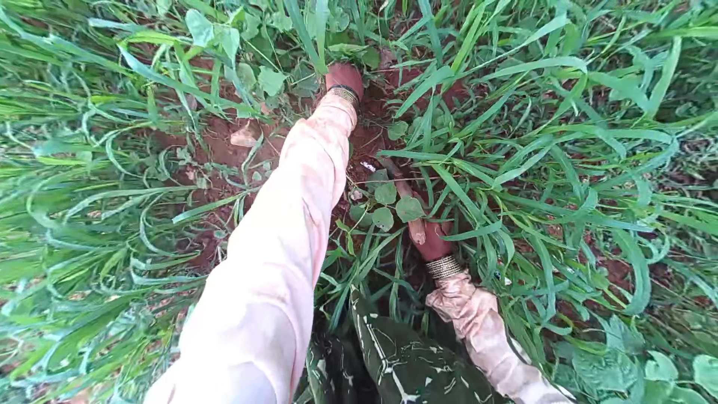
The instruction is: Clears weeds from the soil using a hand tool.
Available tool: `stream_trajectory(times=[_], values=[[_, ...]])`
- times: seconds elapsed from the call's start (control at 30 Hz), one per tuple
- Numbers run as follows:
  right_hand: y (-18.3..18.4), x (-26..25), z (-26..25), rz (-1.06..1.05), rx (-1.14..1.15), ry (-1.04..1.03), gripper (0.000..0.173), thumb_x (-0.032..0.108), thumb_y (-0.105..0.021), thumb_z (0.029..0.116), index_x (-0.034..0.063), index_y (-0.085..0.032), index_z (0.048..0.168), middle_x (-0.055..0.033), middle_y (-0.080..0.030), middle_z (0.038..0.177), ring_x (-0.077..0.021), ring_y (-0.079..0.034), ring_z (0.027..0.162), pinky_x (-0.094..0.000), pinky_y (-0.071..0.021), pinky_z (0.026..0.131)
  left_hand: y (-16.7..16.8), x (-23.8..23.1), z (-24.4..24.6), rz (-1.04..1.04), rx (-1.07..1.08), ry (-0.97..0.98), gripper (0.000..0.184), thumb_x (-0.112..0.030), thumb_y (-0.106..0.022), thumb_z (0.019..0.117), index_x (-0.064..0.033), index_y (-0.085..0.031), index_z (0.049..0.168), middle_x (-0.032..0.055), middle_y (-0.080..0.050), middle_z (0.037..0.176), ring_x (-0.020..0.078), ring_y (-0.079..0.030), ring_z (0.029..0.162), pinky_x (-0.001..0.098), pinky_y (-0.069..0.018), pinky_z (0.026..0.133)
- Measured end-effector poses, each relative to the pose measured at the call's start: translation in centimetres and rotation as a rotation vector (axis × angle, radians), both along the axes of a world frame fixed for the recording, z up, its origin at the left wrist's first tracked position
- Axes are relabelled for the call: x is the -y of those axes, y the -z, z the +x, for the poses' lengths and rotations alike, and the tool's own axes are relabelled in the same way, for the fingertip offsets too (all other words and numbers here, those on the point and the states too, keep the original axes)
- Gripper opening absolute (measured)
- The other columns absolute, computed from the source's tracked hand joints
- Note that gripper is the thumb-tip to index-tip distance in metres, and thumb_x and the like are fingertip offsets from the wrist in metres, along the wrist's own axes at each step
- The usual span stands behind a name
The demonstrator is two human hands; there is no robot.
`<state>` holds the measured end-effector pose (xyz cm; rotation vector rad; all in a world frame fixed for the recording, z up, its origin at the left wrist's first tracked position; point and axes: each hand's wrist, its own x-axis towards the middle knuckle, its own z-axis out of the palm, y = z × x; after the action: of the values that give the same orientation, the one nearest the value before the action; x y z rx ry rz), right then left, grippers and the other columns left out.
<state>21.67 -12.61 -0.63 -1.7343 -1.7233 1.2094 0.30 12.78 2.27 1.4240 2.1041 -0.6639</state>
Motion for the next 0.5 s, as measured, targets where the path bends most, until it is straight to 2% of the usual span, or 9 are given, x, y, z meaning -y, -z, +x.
stream_trajectory(times=[0.03,0.07,0.1,0.17,0.3,0.37,0.43,0.5], values=[[-0.1,0.2,0.0,0.100,0.111,-0.003,0.031,0.012,-0.061,0.0963,-0.0044,-0.073,0.120,-0.0204,-0.076,0.109,-0.0300,-0.074,0.103,-0.0422,-0.0575,0.092,-0.2,-0.2,0.0,-0.031,0.002,0.013,0.043,-0.016,-0.056,0.1034,0.0138,-0.056,0.135,0.0352,-0.051,0.146,0.0504,-0.045,0.141,0.0674,-0.0347,0.112],[-0.4,0.3,0.1,0.112,0.166,-0.023,0.030,0.013,-0.063,0.0953,-0.0047,-0.074,0.117,-0.0232,-0.076,0.104,-0.0378,-0.075,0.097,-0.0507,-0.0584,0.087,-0.4,-0.3,-0.3,-0.042,0.013,0.019,0.045,-0.019,-0.056,0.1040,0.0133,-0.056,0.135,0.0354,-0.051,0.145,0.0511,-0.045,0.141,0.0683,-0.0347,0.112],[-0.6,0.4,0.2,0.075,0.191,-0.039,0.031,0.014,-0.063,0.0961,-0.0041,-0.074,0.117,-0.0239,-0.076,0.106,-0.0401,-0.074,0.098,-0.0535,-0.0573,0.088,-0.5,-0.2,-0.5,-0.037,0.032,0.030,0.046,-0.021,-0.055,0.1049,0.0125,-0.055,0.136,0.0361,-0.051,0.145,0.0520,-0.045,0.140,0.0696,-0.0349,0.111],[-0.6,0.4,0.2,0.017,0.183,-0.042,0.030,0.014,-0.062,0.0973,-0.0050,-0.074,0.118,-0.0245,-0.075,0.107,-0.0403,-0.073,0.102,-0.0539,-0.0555,0.092,-0.5,0.0,-0.8,-0.003,0.083,0.028,0.045,-0.021,-0.052,0.1060,0.0112,-0.054,0.138,0.0370,-0.051,0.144,0.0530,-0.046,0.139,0.0704,-0.0359,0.110],[0.3,0.8,0.2,0.100,0.202,-0.043,0.030,0.015,-0.062,0.0949,-0.0056,-0.074,0.113,-0.0239,-0.076,0.104,-0.0394,-0.075,0.097,-0.0536,-0.0577,0.086,-1.9,3.6,0.8,0.037,0.305,0.057,0.047,-0.023,-0.044,0.1104,0.0171,-0.057,0.129,0.0393,-0.056,0.136,0.0524,-0.051,0.135,0.0660,-0.0375,0.111],[-0.5,0.5,0.5,-0.007,0.167,-0.065,0.033,0.013,-0.061,0.0966,-0.0076,-0.071,0.120,-0.0275,-0.073,0.110,-0.0430,-0.072,0.104,-0.0571,-0.0540,0.093,-4.0,7.0,2.9,-0.062,0.413,0.152,0.042,-0.018,-0.045,0.1100,0.0187,-0.058,0.125,0.0402,-0.057,0.132,0.0537,-0.052,0.132,0.0667,-0.0377,0.110],[-1.3,0.0,0.7,-0.147,0.149,-0.119,0.037,0.012,-0.062,0.0981,-0.0097,-0.066,0.128,-0.0313,-0.070,0.118,-0.0463,-0.067,0.112,-0.0597,-0.0476,0.101,-4.8,10.6,3.9,-0.135,0.467,0.178,0.037,-0.014,-0.049,0.1087,0.0170,-0.059,0.125,0.0385,-0.058,0.131,0.0526,-0.054,0.130,0.0666,-0.0395,0.109],[-1.2,-0.4,0.7,-0.138,0.190,-0.179,0.045,0.016,-0.066,0.0961,-0.0078,-0.062,0.134,-0.0308,-0.070,0.119,-0.0483,-0.068,0.110,-0.0634,-0.0486,0.099,-5.1,13.9,3.7,-0.134,0.499,0.123,0.035,-0.013,-0.049,0.1078,0.0173,-0.061,0.122,0.0385,-0.061,0.126,0.0522,-0.057,0.126,0.0656,-0.0412,0.107]])
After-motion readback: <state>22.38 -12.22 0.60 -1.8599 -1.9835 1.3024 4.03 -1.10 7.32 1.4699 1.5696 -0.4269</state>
